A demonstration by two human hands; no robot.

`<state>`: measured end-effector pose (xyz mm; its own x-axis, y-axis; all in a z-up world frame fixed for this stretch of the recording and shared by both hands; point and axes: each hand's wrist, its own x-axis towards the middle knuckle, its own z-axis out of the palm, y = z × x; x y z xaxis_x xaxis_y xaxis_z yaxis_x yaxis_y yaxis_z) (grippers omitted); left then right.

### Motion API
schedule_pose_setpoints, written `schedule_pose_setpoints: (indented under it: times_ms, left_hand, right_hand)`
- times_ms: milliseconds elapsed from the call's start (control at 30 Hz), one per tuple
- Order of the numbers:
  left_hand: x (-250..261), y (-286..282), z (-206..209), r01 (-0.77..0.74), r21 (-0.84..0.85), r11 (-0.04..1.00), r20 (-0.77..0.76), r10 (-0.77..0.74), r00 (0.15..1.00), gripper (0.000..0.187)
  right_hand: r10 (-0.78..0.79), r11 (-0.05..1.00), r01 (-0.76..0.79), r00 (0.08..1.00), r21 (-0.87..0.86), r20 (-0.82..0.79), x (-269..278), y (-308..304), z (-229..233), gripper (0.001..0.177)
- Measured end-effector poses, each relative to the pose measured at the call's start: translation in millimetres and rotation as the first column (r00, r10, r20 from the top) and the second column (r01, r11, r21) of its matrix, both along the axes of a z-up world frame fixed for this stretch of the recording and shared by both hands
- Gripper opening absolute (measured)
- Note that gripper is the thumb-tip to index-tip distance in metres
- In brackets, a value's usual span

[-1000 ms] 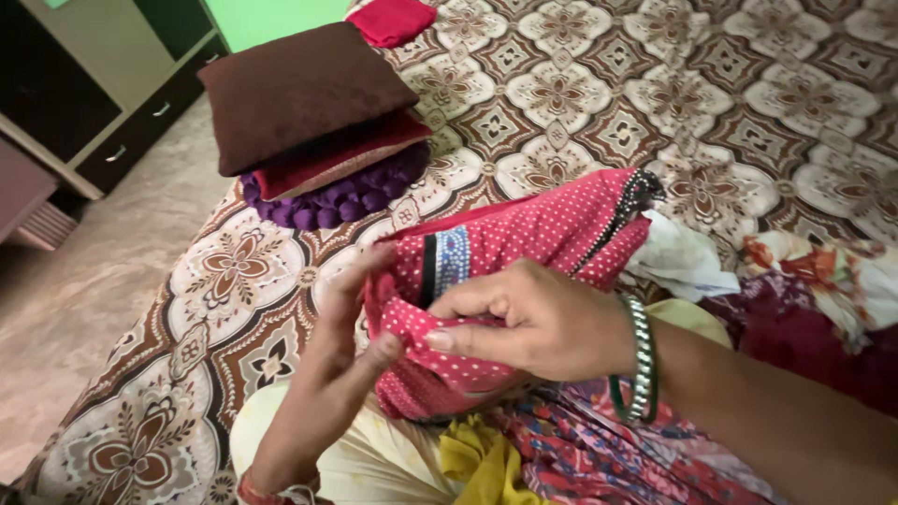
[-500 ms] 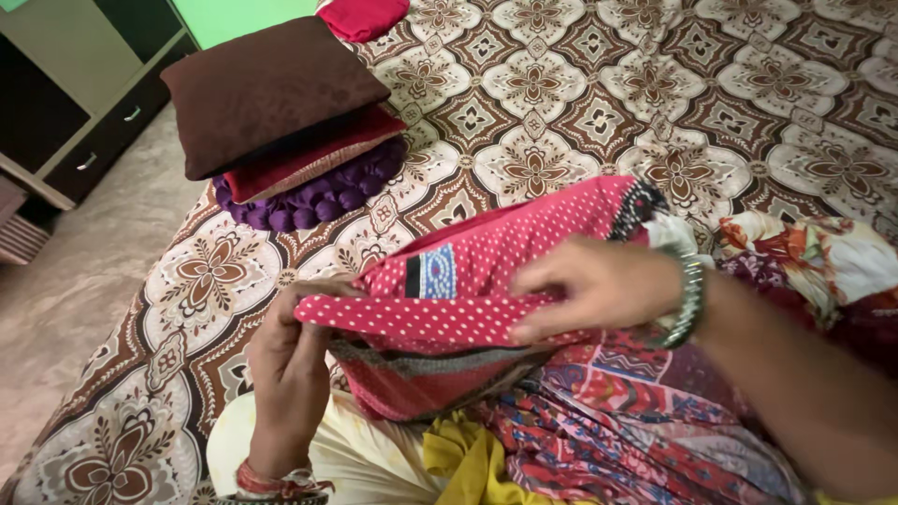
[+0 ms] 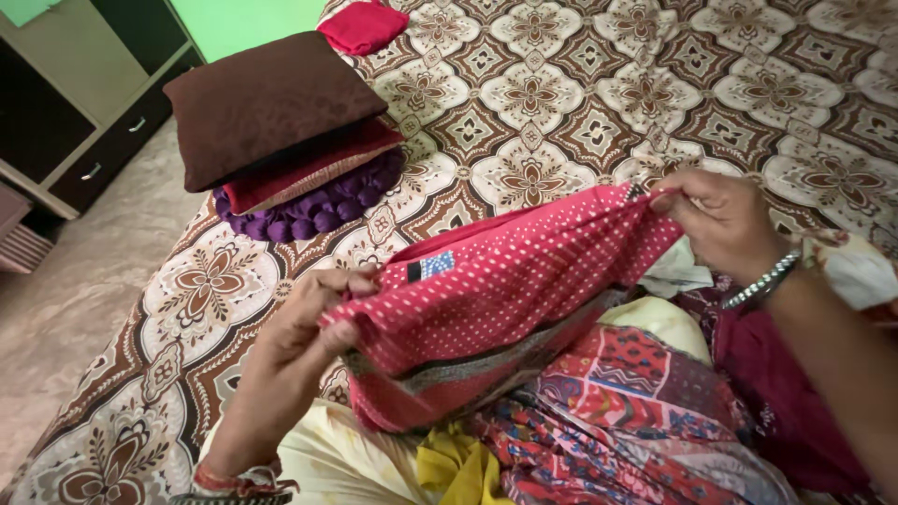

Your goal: The person folds a pink patterned pillowcase on a bed, then wipes the pillow surface with a white cloth. The pillow is placed on a stack of other folded textiles.

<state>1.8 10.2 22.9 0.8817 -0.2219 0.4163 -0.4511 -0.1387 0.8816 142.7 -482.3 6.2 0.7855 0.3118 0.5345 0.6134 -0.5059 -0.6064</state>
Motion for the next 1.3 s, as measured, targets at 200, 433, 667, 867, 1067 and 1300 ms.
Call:
schedule_pose_setpoints:
  times_ms: [200,433,667,867,1067,1300]
  left_hand:
    - [17.5,-6.1,-25.2,-0.241,-0.464,0.852,-0.264,0.127,0.956,0.034]
    - [103.2,5.6,45.4,-0.682,-0.25,0.688,-0.348,0.594,0.726,0.053]
    - [105.3,61.9,86.7,-0.515,-0.421,0.747,-0.123,0.515,0.848,0.05]
    - [88.9,55.0,27.8,-0.674,-0.125,0.728,-0.585,0.494,0.643,0.035]
    - [82.4,80.4,-9.9,-0.629,-0.294,0.719,-0.648,0.334,0.685,0.038]
    - [72.9,93.0,-17.6,-0.181,-0.436,0.882,-0.436,-0.031,0.899,0.012]
  right_hand:
    - [-0.009,0.996,0.019,0.994,-0.092,0.105,28.8,41.3,-24.7,0.003]
    - [-0.182,0.977,0.21,0.892,-0.023,0.415,71.0,87.2,38.1,0.016]
    - [0.105,0.994,-0.104,0.831,-0.033,0.546,56.3,105.6,92.8,0.026]
    - [0.319,0.881,-0.426,0.856,-0.205,-0.406,44.3,147.3,43.5,0.047]
    - [0.354,0.877,-0.472,0.508,0.09,-0.785,61.4,93.2,14.6,0.031]
    - [0.402,0.915,-0.326,0.707,0.236,-0.582,46.0,68.7,18.3,0.023]
